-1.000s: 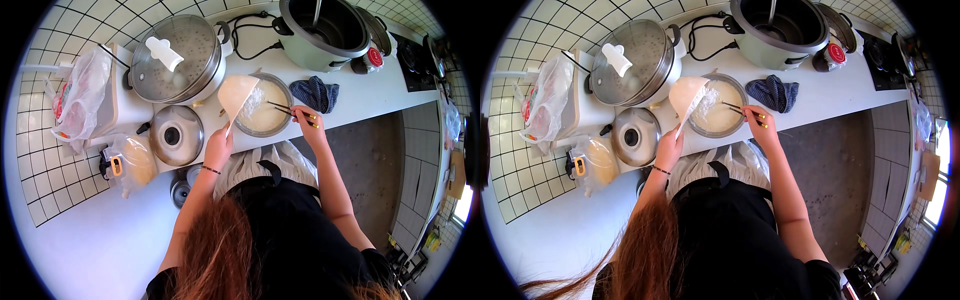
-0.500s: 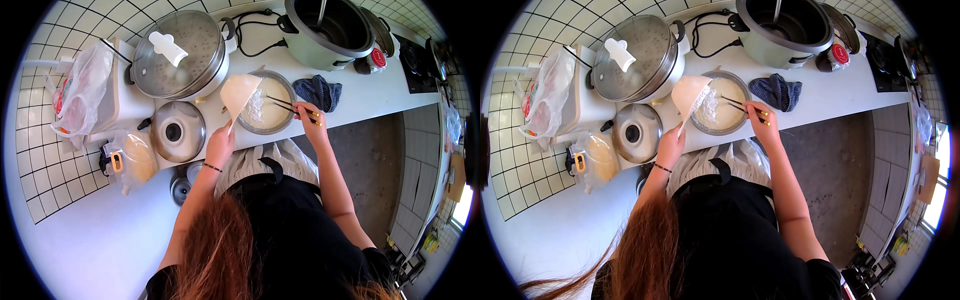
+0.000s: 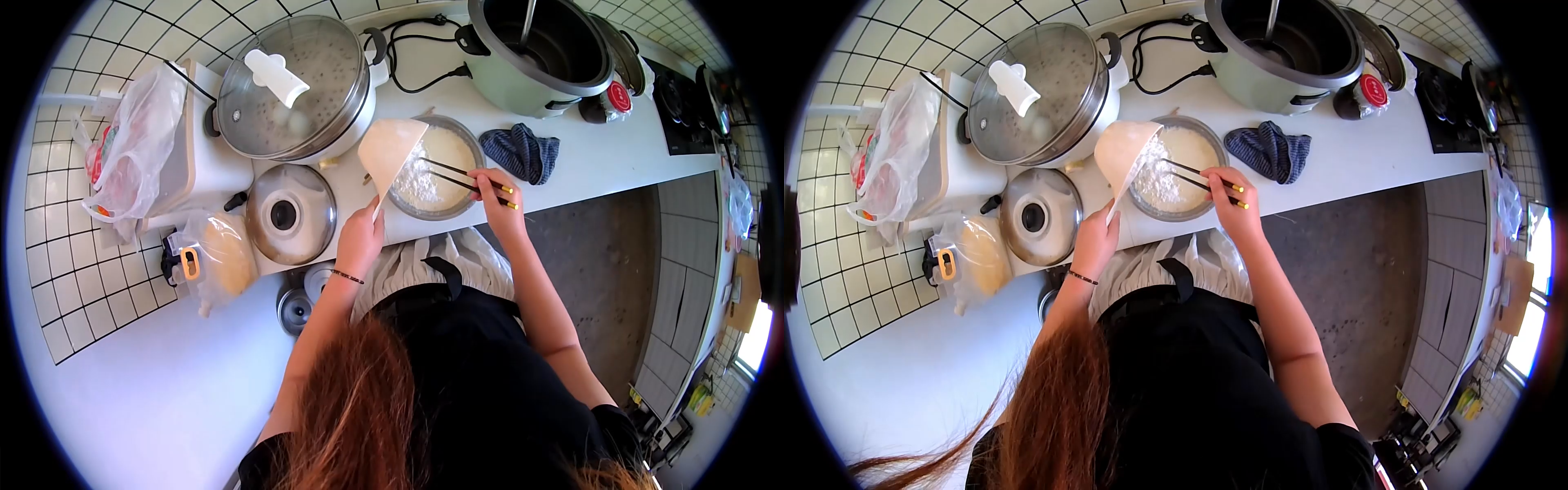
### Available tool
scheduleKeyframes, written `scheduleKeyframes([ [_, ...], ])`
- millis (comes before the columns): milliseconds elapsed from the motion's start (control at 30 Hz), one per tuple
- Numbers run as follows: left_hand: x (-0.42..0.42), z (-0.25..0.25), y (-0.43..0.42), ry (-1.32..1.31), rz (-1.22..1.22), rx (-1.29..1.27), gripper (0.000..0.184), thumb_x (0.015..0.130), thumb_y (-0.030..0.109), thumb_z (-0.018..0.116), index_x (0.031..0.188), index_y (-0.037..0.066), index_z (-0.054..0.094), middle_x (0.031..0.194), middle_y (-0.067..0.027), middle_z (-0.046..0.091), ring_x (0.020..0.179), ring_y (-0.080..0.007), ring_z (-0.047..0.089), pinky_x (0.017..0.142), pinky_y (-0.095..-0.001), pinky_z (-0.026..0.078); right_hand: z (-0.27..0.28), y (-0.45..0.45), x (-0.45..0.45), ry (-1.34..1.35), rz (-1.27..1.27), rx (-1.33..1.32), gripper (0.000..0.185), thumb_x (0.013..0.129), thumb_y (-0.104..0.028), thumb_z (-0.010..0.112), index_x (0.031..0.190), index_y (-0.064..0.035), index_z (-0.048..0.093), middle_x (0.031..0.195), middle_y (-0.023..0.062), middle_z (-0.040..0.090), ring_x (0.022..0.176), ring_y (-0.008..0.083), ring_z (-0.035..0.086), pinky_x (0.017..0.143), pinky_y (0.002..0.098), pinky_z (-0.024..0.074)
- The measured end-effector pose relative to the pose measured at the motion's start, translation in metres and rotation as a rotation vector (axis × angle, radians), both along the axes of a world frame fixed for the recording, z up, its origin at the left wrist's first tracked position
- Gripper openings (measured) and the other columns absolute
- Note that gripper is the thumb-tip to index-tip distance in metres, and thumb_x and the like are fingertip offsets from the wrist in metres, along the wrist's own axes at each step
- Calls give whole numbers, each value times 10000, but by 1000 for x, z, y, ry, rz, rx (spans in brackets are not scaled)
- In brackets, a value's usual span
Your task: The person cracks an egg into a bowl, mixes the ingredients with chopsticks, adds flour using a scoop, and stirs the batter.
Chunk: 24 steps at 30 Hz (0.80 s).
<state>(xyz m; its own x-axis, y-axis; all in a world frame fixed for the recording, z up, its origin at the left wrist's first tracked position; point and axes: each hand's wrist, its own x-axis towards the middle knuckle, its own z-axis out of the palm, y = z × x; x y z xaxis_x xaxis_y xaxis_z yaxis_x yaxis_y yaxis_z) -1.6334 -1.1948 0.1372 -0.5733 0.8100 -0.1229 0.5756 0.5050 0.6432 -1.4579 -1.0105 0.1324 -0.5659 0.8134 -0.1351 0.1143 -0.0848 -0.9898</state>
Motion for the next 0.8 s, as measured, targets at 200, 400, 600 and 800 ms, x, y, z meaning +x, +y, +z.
scheduleKeyframes([
  [200, -2, 6, 2, -189, 140, 4, 284, 867, 191, 505, 1055, -10, 574, 671, -219, 563, 606, -350, 564, 576, -391, 441, -1, -16, -14, 12, 114, 5, 146, 900, -64, 506, 952, 26, 608, 787, 43, 565, 666, 99, 572, 612, 197, 461],
  [400, -12, -5, -10, -336, 237, 65, 283, 872, 234, 529, 936, -36, 578, 547, -144, 473, 468, -202, 439, 481, -337, 368, -16, -10, -12, -39, 29, 59, 132, 862, -14, 533, 948, 50, 611, 867, 95, 604, 616, 114, 589, 576, 215, 465],
  [600, -15, -12, -20, -522, 272, 67, 306, 870, 255, 544, 857, -49, 571, 525, -89, 464, 479, -131, 417, 471, -312, 354, -21, -3, -10, -73, 116, -44, 135, 857, -14, 541, 958, 39, 611, 855, 102, 600, 655, 132, 596, 592, 224, 469],
  [800, -10, -8, -26, -542, 285, 96, 308, 872, 260, 544, 846, -46, 574, 532, -73, 472, 487, -126, 400, 475, -302, 353, -24, -4, -16, -2, 101, 95, 130, 870, -50, 538, 908, 41, 623, 762, 60, 605, 636, 103, 583, 585, 207, 463],
])
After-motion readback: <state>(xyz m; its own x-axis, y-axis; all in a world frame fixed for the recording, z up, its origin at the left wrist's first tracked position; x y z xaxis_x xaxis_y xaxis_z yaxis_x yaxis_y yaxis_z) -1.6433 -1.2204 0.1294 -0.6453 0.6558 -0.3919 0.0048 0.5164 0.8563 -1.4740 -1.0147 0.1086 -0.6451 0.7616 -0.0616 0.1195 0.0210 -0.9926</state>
